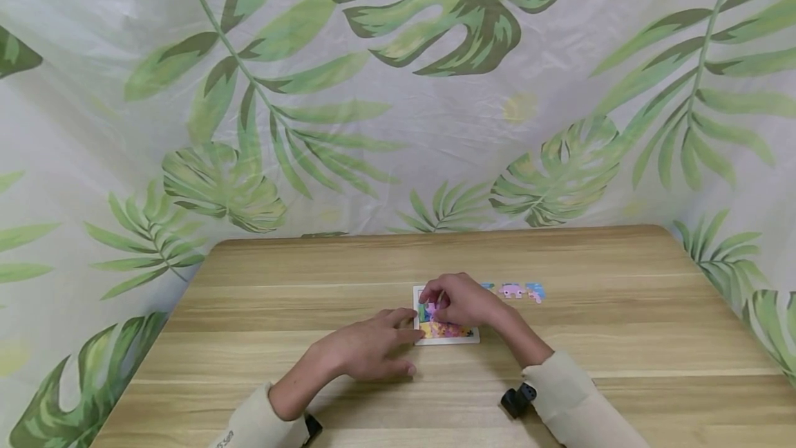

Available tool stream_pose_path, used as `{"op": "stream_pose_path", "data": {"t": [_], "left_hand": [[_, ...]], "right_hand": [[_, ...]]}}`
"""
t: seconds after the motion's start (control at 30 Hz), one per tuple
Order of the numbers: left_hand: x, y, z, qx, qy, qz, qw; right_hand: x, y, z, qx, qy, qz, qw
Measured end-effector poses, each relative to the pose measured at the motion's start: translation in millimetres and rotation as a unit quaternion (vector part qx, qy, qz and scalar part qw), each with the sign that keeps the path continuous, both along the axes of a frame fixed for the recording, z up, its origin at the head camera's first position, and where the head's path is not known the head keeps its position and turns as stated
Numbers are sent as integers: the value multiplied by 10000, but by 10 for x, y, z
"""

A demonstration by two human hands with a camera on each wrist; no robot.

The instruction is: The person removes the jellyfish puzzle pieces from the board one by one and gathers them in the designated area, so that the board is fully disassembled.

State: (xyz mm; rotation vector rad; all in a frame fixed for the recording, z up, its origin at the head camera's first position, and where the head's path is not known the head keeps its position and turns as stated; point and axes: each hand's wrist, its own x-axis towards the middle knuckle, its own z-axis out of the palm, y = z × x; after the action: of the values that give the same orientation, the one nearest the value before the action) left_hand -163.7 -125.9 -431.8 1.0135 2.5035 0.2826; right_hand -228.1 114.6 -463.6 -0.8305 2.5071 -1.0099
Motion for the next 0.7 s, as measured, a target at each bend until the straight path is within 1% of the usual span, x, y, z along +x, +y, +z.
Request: {"op": "stream_pose_path", "data": {"t": [0.3, 0.7], "left_hand": [[8, 3, 16, 55, -51, 12, 10000], [10, 7, 22, -7, -98, 66, 9999]], "right_hand": [[29, 25, 41, -178, 137, 7, 9997], [18, 117, 45, -321, -31, -27, 9995]]}}
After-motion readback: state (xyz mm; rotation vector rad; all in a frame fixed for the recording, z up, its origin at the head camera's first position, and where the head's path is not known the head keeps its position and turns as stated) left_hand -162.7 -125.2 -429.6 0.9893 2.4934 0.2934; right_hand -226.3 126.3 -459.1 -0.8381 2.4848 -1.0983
